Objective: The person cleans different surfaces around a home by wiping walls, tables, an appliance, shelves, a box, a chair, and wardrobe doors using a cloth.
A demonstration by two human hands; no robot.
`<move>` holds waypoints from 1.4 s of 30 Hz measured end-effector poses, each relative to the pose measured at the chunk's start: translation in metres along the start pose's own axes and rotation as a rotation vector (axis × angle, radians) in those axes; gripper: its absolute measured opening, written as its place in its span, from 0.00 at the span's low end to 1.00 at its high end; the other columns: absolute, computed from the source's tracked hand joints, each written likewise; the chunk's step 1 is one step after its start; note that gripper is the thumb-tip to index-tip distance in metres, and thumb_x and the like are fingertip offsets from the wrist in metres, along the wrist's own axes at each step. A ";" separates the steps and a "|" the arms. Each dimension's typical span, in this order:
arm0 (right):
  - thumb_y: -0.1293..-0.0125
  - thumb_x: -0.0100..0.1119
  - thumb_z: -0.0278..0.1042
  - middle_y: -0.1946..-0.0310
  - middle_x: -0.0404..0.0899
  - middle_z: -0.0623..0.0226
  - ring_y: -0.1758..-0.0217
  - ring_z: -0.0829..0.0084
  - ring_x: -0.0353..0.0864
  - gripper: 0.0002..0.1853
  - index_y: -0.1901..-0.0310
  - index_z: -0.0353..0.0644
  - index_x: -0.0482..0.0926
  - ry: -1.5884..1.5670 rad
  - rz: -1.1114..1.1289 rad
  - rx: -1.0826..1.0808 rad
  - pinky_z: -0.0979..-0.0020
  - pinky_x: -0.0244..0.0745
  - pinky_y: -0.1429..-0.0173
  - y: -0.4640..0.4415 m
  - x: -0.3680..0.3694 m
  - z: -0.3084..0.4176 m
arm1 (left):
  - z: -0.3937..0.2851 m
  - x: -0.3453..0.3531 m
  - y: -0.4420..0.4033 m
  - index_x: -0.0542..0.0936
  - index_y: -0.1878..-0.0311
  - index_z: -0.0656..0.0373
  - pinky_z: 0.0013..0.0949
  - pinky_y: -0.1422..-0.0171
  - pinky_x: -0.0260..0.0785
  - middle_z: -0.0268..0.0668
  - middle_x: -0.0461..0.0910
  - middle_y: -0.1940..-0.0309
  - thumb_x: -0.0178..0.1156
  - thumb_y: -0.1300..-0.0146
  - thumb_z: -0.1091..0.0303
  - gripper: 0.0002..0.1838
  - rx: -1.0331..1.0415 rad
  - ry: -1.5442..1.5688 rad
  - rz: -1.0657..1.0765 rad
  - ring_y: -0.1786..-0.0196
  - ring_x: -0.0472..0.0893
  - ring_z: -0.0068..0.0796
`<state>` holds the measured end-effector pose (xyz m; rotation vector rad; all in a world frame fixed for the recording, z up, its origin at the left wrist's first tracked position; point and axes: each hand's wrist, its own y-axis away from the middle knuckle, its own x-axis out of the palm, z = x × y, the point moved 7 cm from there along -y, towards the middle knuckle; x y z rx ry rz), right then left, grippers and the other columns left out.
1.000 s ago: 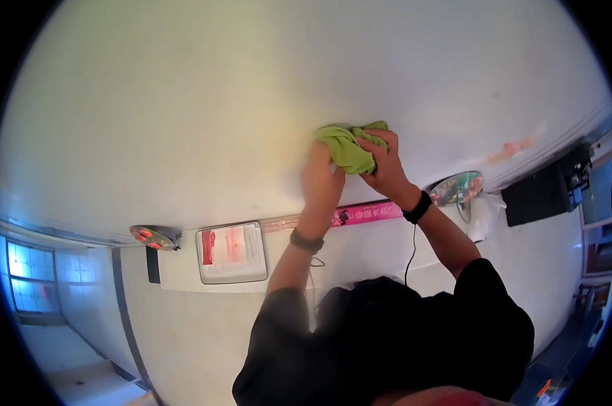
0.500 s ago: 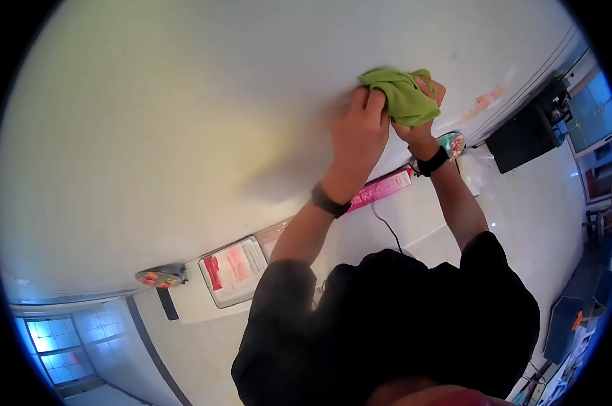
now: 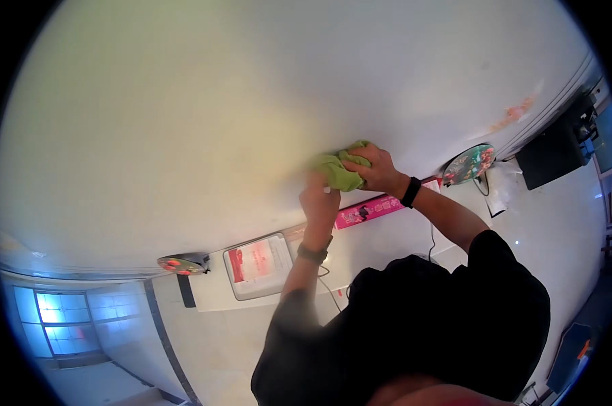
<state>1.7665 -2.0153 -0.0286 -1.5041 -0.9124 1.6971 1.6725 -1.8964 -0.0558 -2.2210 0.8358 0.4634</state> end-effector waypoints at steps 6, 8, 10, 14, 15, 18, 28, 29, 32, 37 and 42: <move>0.51 0.71 0.42 0.56 0.80 0.70 0.57 0.65 0.82 0.20 0.53 0.62 0.83 0.093 -0.176 -0.027 0.68 0.81 0.62 -0.082 -0.054 0.003 | -0.077 -0.052 -0.047 0.78 0.50 0.63 0.28 0.56 0.75 0.39 0.81 0.59 0.67 0.46 0.76 0.18 0.221 0.150 -0.279 0.61 0.82 0.30; 0.53 0.72 0.41 0.56 0.80 0.69 0.58 0.65 0.83 0.21 0.53 0.60 0.83 0.063 -0.246 -0.046 0.68 0.81 0.62 -0.093 -0.077 -0.004 | -0.095 -0.051 -0.061 0.78 0.49 0.64 0.27 0.56 0.75 0.37 0.82 0.57 0.67 0.45 0.75 0.19 0.232 0.233 -0.273 0.60 0.81 0.24; 0.56 0.73 0.41 0.55 0.80 0.67 0.59 0.64 0.83 0.24 0.52 0.57 0.83 0.003 -0.344 -0.093 0.68 0.81 0.62 -0.086 -0.090 -0.016 | -0.103 -0.036 -0.062 0.78 0.50 0.64 0.27 0.57 0.76 0.37 0.82 0.58 0.67 0.46 0.76 0.19 0.247 0.263 -0.259 0.60 0.82 0.25; 0.54 0.75 0.40 0.52 0.74 0.58 0.63 0.59 0.79 0.27 0.49 0.50 0.79 0.050 -0.302 -0.124 0.63 0.77 0.64 -0.037 -0.096 -0.041 | -0.105 0.013 -0.051 0.78 0.51 0.64 0.27 0.59 0.77 0.38 0.82 0.59 0.68 0.49 0.78 0.20 0.327 0.138 -0.226 0.61 0.83 0.27; 0.53 0.75 0.39 0.52 0.74 0.58 0.63 0.58 0.79 0.27 0.49 0.50 0.79 0.040 -0.297 -0.106 0.63 0.77 0.63 -0.025 -0.096 -0.047 | -0.102 0.024 -0.049 0.78 0.51 0.64 0.27 0.59 0.77 0.38 0.82 0.59 0.68 0.49 0.78 0.20 0.330 0.140 -0.202 0.62 0.83 0.27; 0.54 0.75 0.39 0.52 0.74 0.58 0.63 0.58 0.80 0.27 0.49 0.50 0.79 0.048 -0.239 -0.072 0.63 0.78 0.62 0.001 -0.110 -0.065 | -0.111 0.054 -0.043 0.78 0.52 0.63 0.28 0.60 0.78 0.38 0.81 0.60 0.67 0.50 0.80 0.19 0.314 0.129 -0.135 0.62 0.84 0.28; 0.56 0.75 0.44 0.51 0.78 0.65 0.54 0.60 0.81 0.28 0.48 0.57 0.81 0.102 -0.182 -0.012 0.63 0.79 0.53 0.047 -0.249 -0.172 | -0.233 0.184 -0.063 0.77 0.61 0.58 0.39 0.63 0.73 0.40 0.77 0.68 0.68 0.53 0.76 0.14 0.255 0.197 -0.069 0.66 0.80 0.41; 0.55 0.74 0.45 0.50 0.79 0.68 0.50 0.61 0.80 0.28 0.48 0.59 0.81 0.104 -0.192 0.024 0.63 0.79 0.49 0.059 -0.267 -0.190 | -0.249 0.204 -0.065 0.76 0.62 0.58 0.39 0.64 0.73 0.40 0.77 0.69 0.68 0.53 0.76 0.14 0.274 0.192 -0.064 0.67 0.80 0.41; 0.57 0.76 0.45 0.50 0.77 0.65 0.50 0.59 0.79 0.29 0.49 0.56 0.81 0.159 -0.277 0.093 0.61 0.78 0.47 0.100 -0.313 -0.230 | -0.293 0.266 -0.064 0.75 0.63 0.58 0.37 0.67 0.73 0.40 0.76 0.70 0.68 0.53 0.76 0.14 0.316 0.147 -0.076 0.70 0.80 0.40; 0.58 0.78 0.41 0.49 0.75 0.61 0.50 0.53 0.77 0.31 0.48 0.54 0.79 0.037 -0.300 0.197 0.57 0.76 0.46 0.185 -0.318 -0.279 | -0.306 0.340 -0.040 0.76 0.59 0.59 0.37 0.67 0.76 0.42 0.80 0.66 0.67 0.51 0.77 0.15 0.282 0.007 -0.017 0.67 0.82 0.42; 0.54 0.75 0.36 0.48 0.74 0.60 0.47 0.53 0.75 0.29 0.46 0.53 0.78 -0.111 -0.148 0.236 0.56 0.75 0.44 0.204 -0.297 -0.271 | -0.277 0.357 -0.015 0.77 0.56 0.59 0.39 0.66 0.76 0.44 0.81 0.64 0.65 0.50 0.78 0.16 0.158 -0.027 0.039 0.65 0.83 0.45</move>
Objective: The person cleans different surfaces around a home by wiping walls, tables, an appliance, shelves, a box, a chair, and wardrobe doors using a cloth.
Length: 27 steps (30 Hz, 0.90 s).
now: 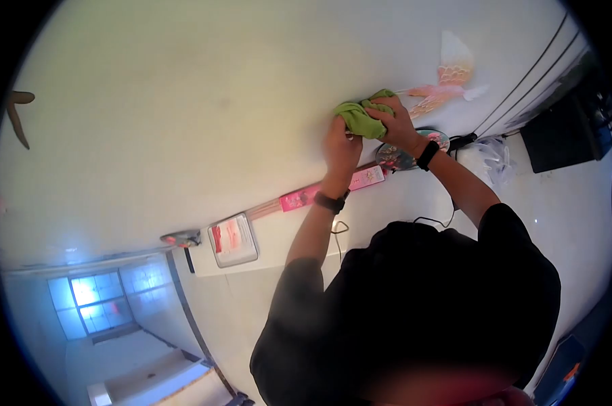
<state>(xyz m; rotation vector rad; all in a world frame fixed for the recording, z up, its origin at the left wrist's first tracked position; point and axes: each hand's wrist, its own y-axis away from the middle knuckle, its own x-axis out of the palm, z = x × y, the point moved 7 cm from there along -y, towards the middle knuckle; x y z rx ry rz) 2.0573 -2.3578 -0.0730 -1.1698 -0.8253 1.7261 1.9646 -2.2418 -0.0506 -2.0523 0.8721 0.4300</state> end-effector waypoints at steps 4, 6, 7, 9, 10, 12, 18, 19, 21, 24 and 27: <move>0.52 0.73 0.33 0.47 0.73 0.61 0.44 0.55 0.74 0.29 0.45 0.54 0.78 -0.062 0.147 0.044 0.58 0.75 0.43 -0.009 -0.004 0.002 | -0.013 -0.008 -0.005 0.74 0.59 0.59 0.42 0.67 0.74 0.44 0.80 0.67 0.65 0.52 0.80 0.16 0.023 -0.026 -0.010 0.68 0.81 0.46; 0.53 0.73 0.33 0.46 0.73 0.60 0.42 0.55 0.73 0.30 0.44 0.54 0.78 -0.025 0.129 -0.032 0.58 0.75 0.43 -0.035 -0.026 0.002 | -0.035 -0.012 -0.022 0.75 0.60 0.59 0.42 0.67 0.74 0.43 0.80 0.67 0.65 0.52 0.79 0.15 0.094 -0.037 -0.071 0.68 0.81 0.45; 0.53 0.74 0.33 0.46 0.73 0.60 0.42 0.55 0.72 0.30 0.44 0.54 0.77 0.000 0.121 -0.064 0.58 0.75 0.42 -0.052 -0.040 0.003 | -0.053 -0.016 -0.036 0.75 0.60 0.59 0.41 0.67 0.73 0.43 0.79 0.67 0.65 0.52 0.79 0.15 0.139 -0.038 -0.117 0.68 0.81 0.45; 0.57 0.75 0.33 0.45 0.72 0.60 0.41 0.54 0.71 0.35 0.42 0.55 0.77 0.015 -0.003 -0.103 0.57 0.74 0.42 -0.080 -0.078 0.003 | -0.086 -0.016 -0.057 0.74 0.61 0.59 0.40 0.67 0.72 0.42 0.79 0.69 0.65 0.52 0.78 0.14 0.181 0.023 -0.132 0.69 0.80 0.44; 0.58 0.76 0.33 0.44 0.72 0.60 0.40 0.55 0.71 0.36 0.42 0.54 0.76 0.033 -0.032 -0.098 0.58 0.74 0.41 -0.089 -0.097 -0.001 | -0.098 -0.012 -0.069 0.74 0.61 0.59 0.40 0.68 0.72 0.42 0.78 0.69 0.65 0.51 0.78 0.14 0.182 0.083 -0.112 0.69 0.80 0.43; 0.60 0.77 0.33 0.43 0.71 0.61 0.39 0.56 0.69 0.38 0.41 0.54 0.76 0.066 -0.085 -0.094 0.59 0.72 0.39 -0.100 -0.126 -0.011 | -0.128 -0.002 -0.087 0.74 0.61 0.60 0.40 0.68 0.72 0.42 0.77 0.70 0.65 0.51 0.77 0.13 0.248 0.111 -0.111 0.69 0.80 0.43; 0.60 0.80 0.35 0.42 0.69 0.60 0.37 0.56 0.65 0.40 0.41 0.50 0.74 0.079 -0.215 -0.044 0.60 0.67 0.36 -0.052 -0.140 -0.044 | -0.137 0.040 -0.079 0.74 0.62 0.59 0.39 0.69 0.72 0.41 0.77 0.70 0.66 0.51 0.76 0.13 0.371 0.052 -0.108 0.70 0.80 0.43; 0.61 0.80 0.35 0.42 0.69 0.59 0.37 0.55 0.65 0.40 0.40 0.50 0.74 0.077 -0.210 -0.025 0.59 0.67 0.37 -0.040 -0.131 -0.049 | -0.128 0.045 -0.073 0.74 0.62 0.59 0.40 0.69 0.72 0.41 0.77 0.70 0.66 0.51 0.75 0.13 0.356 0.053 -0.083 0.70 0.80 0.44; 0.60 0.80 0.35 0.42 0.69 0.59 0.37 0.54 0.65 0.40 0.40 0.51 0.73 0.091 -0.141 0.037 0.58 0.67 0.36 -0.018 -0.111 -0.054 | -0.105 0.054 -0.060 0.75 0.61 0.58 0.41 0.68 0.72 0.42 0.78 0.69 0.66 0.51 0.75 0.14 0.276 0.028 -0.014 0.69 0.80 0.46; 0.58 0.79 0.34 0.42 0.69 0.58 0.38 0.53 0.65 0.39 0.40 0.52 0.73 0.006 -0.054 0.092 0.56 0.65 0.34 0.022 -0.069 -0.058 | -0.065 0.060 -0.035 0.76 0.60 0.56 0.44 0.67 0.72 0.43 0.79 0.68 0.66 0.51 0.74 0.14 0.152 -0.047 0.089 0.68 0.80 0.48; 0.54 0.77 0.32 0.43 0.70 0.57 0.38 0.52 0.66 0.35 0.41 0.52 0.73 -0.063 0.096 0.127 0.56 0.66 0.34 0.024 -0.039 -0.039 | -0.026 0.047 -0.010 0.78 0.56 0.56 0.41 0.63 0.75 0.44 0.81 0.66 0.65 0.51 0.76 0.16 0.025 -0.046 0.117 0.66 0.82 0.48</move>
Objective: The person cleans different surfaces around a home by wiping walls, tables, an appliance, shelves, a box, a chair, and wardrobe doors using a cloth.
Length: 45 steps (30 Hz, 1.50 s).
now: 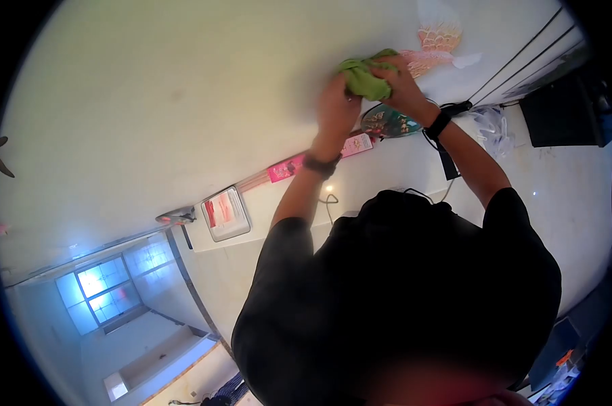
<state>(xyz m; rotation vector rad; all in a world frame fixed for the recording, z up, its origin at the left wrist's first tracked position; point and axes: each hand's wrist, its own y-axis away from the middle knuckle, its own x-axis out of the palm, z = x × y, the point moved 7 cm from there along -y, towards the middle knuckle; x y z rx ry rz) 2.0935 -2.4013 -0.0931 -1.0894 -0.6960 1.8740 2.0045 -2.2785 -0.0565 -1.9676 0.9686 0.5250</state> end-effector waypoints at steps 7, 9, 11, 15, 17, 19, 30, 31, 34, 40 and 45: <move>0.54 0.75 0.29 0.44 0.70 0.60 0.40 0.54 0.69 0.33 0.43 0.49 0.75 -0.042 -0.022 -0.187 0.58 0.69 0.37 -0.076 0.008 0.071 | 0.005 -0.079 -0.009 0.77 0.58 0.59 0.37 0.64 0.75 0.43 0.80 0.68 0.61 0.52 0.82 0.16 0.020 0.000 -0.267 0.67 0.82 0.42; 0.50 0.73 0.34 0.47 0.74 0.62 0.42 0.57 0.71 0.29 0.43 0.50 0.77 -0.106 -0.155 -0.214 0.59 0.70 0.38 -0.102 0.001 0.093 | -0.009 -0.103 -0.017 0.75 0.59 0.59 0.40 0.64 0.74 0.42 0.79 0.69 0.61 0.54 0.82 0.16 0.055 0.020 -0.347 0.67 0.81 0.45; 0.52 0.74 0.35 0.48 0.74 0.63 0.42 0.59 0.71 0.30 0.44 0.51 0.77 -0.113 -0.216 -0.234 0.61 0.70 0.40 -0.108 0.007 0.098 | -0.020 -0.118 -0.021 0.75 0.59 0.60 0.37 0.65 0.74 0.40 0.77 0.70 0.61 0.55 0.84 0.17 0.066 0.046 -0.380 0.69 0.81 0.40; 0.54 0.75 0.37 0.49 0.75 0.67 0.44 0.63 0.72 0.30 0.46 0.54 0.79 -0.054 -0.245 -0.310 0.63 0.71 0.42 -0.100 0.020 0.087 | 0.000 -0.104 -0.014 0.76 0.61 0.60 0.32 0.65 0.73 0.38 0.77 0.70 0.63 0.56 0.84 0.17 0.075 0.077 -0.383 0.69 0.81 0.35; 0.54 0.74 0.36 0.49 0.75 0.69 0.45 0.64 0.72 0.28 0.47 0.55 0.80 -0.013 -0.194 -0.275 0.64 0.71 0.42 -0.087 0.029 0.076 | 0.004 -0.095 -0.007 0.76 0.62 0.61 0.31 0.65 0.73 0.38 0.78 0.69 0.63 0.56 0.84 0.16 0.059 0.074 -0.364 0.68 0.81 0.35; 0.53 0.72 0.35 0.49 0.76 0.70 0.45 0.64 0.72 0.26 0.47 0.55 0.81 0.035 -0.144 -0.240 0.63 0.71 0.41 -0.071 0.036 0.065 | 0.016 -0.079 0.001 0.77 0.62 0.60 0.30 0.65 0.73 0.37 0.78 0.68 0.64 0.56 0.84 0.16 0.034 0.131 -0.356 0.67 0.81 0.35; 0.52 0.69 0.29 0.46 0.66 0.52 0.43 0.49 0.67 0.31 0.45 0.40 0.70 -0.162 0.387 0.593 0.60 0.68 0.40 0.141 0.103 -0.027 | 0.131 0.093 0.131 0.76 0.55 0.59 0.50 0.55 0.73 0.50 0.81 0.63 0.61 0.47 0.71 0.14 -0.498 -0.038 0.424 0.57 0.80 0.54; 0.53 0.69 0.28 0.47 0.65 0.51 0.43 0.47 0.67 0.32 0.44 0.38 0.68 -0.109 0.394 0.607 0.59 0.68 0.40 0.165 0.100 -0.024 | 0.137 0.115 0.158 0.76 0.55 0.59 0.51 0.54 0.73 0.51 0.81 0.63 0.61 0.47 0.70 0.15 -0.435 -0.012 0.460 0.56 0.80 0.55; 0.53 0.69 0.28 0.49 0.64 0.49 0.46 0.45 0.69 0.30 0.47 0.35 0.67 -0.087 0.507 0.809 0.57 0.70 0.43 0.263 0.091 -0.009 | 0.128 0.156 0.245 0.75 0.55 0.62 0.52 0.52 0.72 0.52 0.80 0.62 0.62 0.47 0.68 0.16 -0.503 0.174 0.574 0.54 0.79 0.56; 0.50 0.66 0.26 0.43 0.63 0.52 0.39 0.47 0.65 0.30 0.44 0.36 0.66 -0.062 0.638 0.998 0.57 0.70 0.39 0.414 0.114 0.022 | 0.141 0.209 0.408 0.71 0.48 0.63 0.49 0.51 0.73 0.51 0.79 0.56 0.62 0.46 0.68 0.22 -0.736 0.183 0.834 0.53 0.79 0.54; 0.50 0.69 0.30 0.37 0.62 0.55 0.35 0.49 0.63 0.31 0.44 0.37 0.70 0.008 0.683 0.973 0.56 0.66 0.33 0.485 0.178 0.040 | 0.185 0.211 0.505 0.70 0.47 0.62 0.49 0.51 0.72 0.50 0.78 0.53 0.62 0.44 0.68 0.22 -0.937 0.151 0.695 0.51 0.79 0.53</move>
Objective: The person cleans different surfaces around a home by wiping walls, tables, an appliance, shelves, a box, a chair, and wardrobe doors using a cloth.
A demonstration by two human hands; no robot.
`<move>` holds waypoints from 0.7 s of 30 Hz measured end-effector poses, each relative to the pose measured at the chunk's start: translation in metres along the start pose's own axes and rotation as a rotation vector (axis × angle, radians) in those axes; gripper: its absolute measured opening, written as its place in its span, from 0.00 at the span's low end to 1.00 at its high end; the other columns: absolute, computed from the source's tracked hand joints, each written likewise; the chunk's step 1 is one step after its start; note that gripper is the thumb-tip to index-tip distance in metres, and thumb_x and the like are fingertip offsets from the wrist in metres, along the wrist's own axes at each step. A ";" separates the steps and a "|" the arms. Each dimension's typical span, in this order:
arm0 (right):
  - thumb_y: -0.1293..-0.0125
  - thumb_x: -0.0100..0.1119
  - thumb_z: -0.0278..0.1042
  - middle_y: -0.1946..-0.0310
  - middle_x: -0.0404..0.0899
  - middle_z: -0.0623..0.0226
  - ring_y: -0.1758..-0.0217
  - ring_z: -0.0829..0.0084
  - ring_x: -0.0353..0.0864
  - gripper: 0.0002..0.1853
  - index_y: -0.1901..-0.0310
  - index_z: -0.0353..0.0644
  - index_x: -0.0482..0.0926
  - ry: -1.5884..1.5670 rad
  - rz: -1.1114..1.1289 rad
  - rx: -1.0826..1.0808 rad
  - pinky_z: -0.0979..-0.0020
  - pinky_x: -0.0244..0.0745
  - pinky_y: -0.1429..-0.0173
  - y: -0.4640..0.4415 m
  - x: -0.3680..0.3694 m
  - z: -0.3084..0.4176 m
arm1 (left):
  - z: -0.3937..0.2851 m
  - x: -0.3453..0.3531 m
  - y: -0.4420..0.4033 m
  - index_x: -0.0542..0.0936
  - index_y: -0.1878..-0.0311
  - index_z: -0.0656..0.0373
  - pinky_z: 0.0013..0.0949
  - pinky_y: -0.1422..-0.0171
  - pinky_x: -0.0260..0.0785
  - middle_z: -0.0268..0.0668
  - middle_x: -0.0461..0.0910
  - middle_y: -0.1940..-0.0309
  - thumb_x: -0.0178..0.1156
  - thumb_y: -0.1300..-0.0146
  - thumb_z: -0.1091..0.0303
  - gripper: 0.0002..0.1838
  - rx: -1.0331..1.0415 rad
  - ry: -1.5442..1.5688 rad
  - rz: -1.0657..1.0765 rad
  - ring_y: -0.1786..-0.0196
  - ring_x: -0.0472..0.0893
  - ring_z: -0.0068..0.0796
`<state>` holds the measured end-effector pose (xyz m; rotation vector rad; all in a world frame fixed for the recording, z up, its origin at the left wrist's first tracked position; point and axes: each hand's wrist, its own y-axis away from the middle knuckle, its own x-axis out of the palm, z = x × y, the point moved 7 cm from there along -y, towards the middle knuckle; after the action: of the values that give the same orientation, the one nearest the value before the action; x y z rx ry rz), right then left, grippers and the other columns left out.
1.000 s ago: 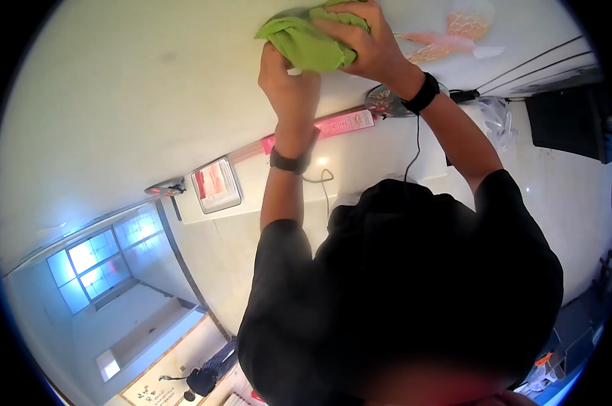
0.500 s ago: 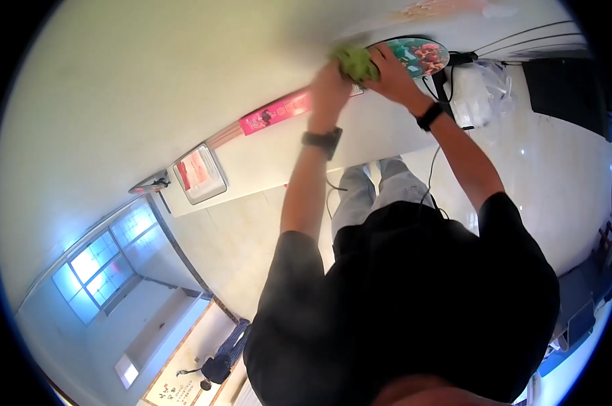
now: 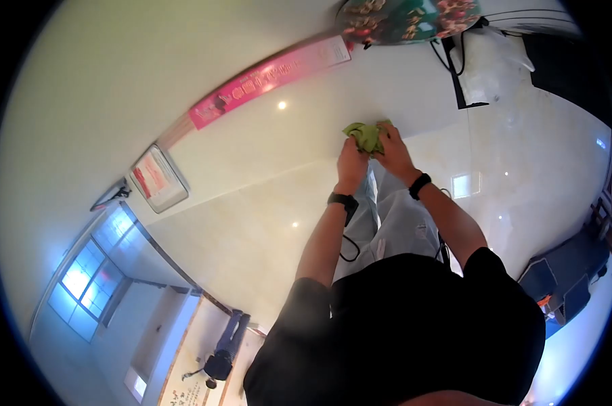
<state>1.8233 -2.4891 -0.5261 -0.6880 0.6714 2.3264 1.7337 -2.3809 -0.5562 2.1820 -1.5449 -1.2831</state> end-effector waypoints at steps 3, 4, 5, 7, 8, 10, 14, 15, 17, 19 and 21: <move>0.51 0.71 0.34 0.37 0.63 0.55 0.34 0.49 0.63 0.31 0.44 0.38 0.71 -0.025 0.020 -0.079 0.55 0.64 0.31 -0.009 0.065 -0.001 | 0.053 -0.012 0.008 0.70 0.48 0.61 0.52 0.51 0.71 0.50 0.77 0.52 0.59 0.42 0.68 0.19 -0.099 -0.028 -0.130 0.50 0.77 0.55; 0.51 0.71 0.35 0.37 0.64 0.55 0.34 0.49 0.63 0.31 0.44 0.39 0.72 -0.045 0.034 -0.104 0.54 0.63 0.31 -0.014 0.082 0.004 | 0.068 -0.019 0.009 0.70 0.48 0.61 0.52 0.51 0.70 0.50 0.77 0.52 0.58 0.41 0.69 0.18 -0.119 -0.046 -0.181 0.50 0.77 0.55; 0.51 0.71 0.35 0.38 0.64 0.55 0.34 0.49 0.63 0.31 0.44 0.39 0.72 -0.076 0.061 -0.118 0.54 0.62 0.30 -0.019 0.098 0.007 | 0.080 -0.024 0.009 0.70 0.48 0.60 0.51 0.51 0.70 0.50 0.77 0.52 0.57 0.41 0.69 0.18 -0.119 -0.045 -0.211 0.51 0.77 0.55; 0.50 0.71 0.36 0.38 0.65 0.54 0.33 0.48 0.63 0.31 0.43 0.40 0.72 -0.138 0.109 -0.146 0.55 0.61 0.29 -0.036 0.110 0.021 | 0.090 -0.039 0.004 0.71 0.48 0.60 0.50 0.51 0.70 0.50 0.77 0.53 0.56 0.40 0.70 0.16 -0.112 -0.044 -0.273 0.51 0.77 0.55; 0.50 0.71 0.36 0.39 0.66 0.52 0.33 0.48 0.63 0.31 0.43 0.40 0.72 -0.170 0.098 -0.170 0.55 0.59 0.28 -0.045 0.110 0.025 | 0.092 -0.043 -0.003 0.71 0.49 0.60 0.50 0.51 0.70 0.49 0.77 0.54 0.55 0.40 0.70 0.16 -0.110 -0.055 -0.288 0.52 0.77 0.55; 0.53 0.72 0.34 0.38 0.64 0.52 0.33 0.47 0.62 0.32 0.44 0.39 0.71 -0.145 0.033 -0.233 0.55 0.60 0.29 -0.063 0.110 0.023 | 0.089 -0.050 -0.022 0.72 0.49 0.59 0.50 0.52 0.70 0.49 0.77 0.55 0.55 0.40 0.70 0.15 -0.111 -0.073 -0.308 0.52 0.77 0.55; 0.55 0.72 0.33 0.38 0.63 0.50 0.34 0.47 0.62 0.34 0.43 0.39 0.71 -0.041 -0.082 -0.202 0.55 0.62 0.30 -0.098 0.073 0.003 | 0.046 -0.053 -0.076 0.72 0.46 0.59 0.49 0.54 0.72 0.46 0.78 0.57 0.60 0.42 0.67 0.20 0.019 -0.110 -0.300 0.54 0.79 0.52; 0.55 0.70 0.33 0.37 0.63 0.49 0.34 0.46 0.62 0.35 0.42 0.39 0.70 -0.022 -0.101 -0.150 0.55 0.63 0.32 -0.106 0.058 -0.003 | 0.033 -0.048 -0.090 0.72 0.47 0.59 0.49 0.54 0.72 0.46 0.79 0.57 0.61 0.43 0.67 0.20 0.053 -0.125 -0.299 0.54 0.79 0.52; 0.54 0.69 0.32 0.38 0.63 0.47 0.34 0.45 0.62 0.36 0.40 0.39 0.68 -0.001 -0.172 -0.064 0.55 0.63 0.32 -0.111 0.037 -0.032 | 0.009 -0.032 -0.111 0.72 0.49 0.59 0.50 0.54 0.72 0.47 0.78 0.58 0.62 0.44 0.67 0.20 0.111 -0.122 -0.269 0.54 0.79 0.52; 0.53 0.68 0.33 0.41 0.64 0.46 0.38 0.44 0.64 0.34 0.41 0.38 0.68 0.060 -0.259 -0.090 0.53 0.64 0.34 -0.104 0.009 -0.044 | -0.014 -0.010 -0.120 0.72 0.50 0.59 0.50 0.54 0.72 0.47 0.78 0.58 0.62 0.45 0.67 0.19 0.159 -0.088 -0.203 0.55 0.79 0.53; 0.52 0.68 0.33 0.43 0.65 0.45 0.40 0.43 0.64 0.34 0.42 0.37 0.67 0.102 -0.305 -0.083 0.52 0.64 0.36 -0.089 -0.008 -0.059 | -0.029 0.011 -0.112 0.72 0.51 0.59 0.51 0.54 0.73 0.47 0.78 0.57 0.62 0.45 0.67 0.19 0.121 -0.073 -0.150 0.55 0.79 0.53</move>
<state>1.9065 -2.4670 -0.5905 -0.8862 0.4779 2.0569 1.8321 -2.3494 -0.6087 2.3917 -1.5499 -1.3596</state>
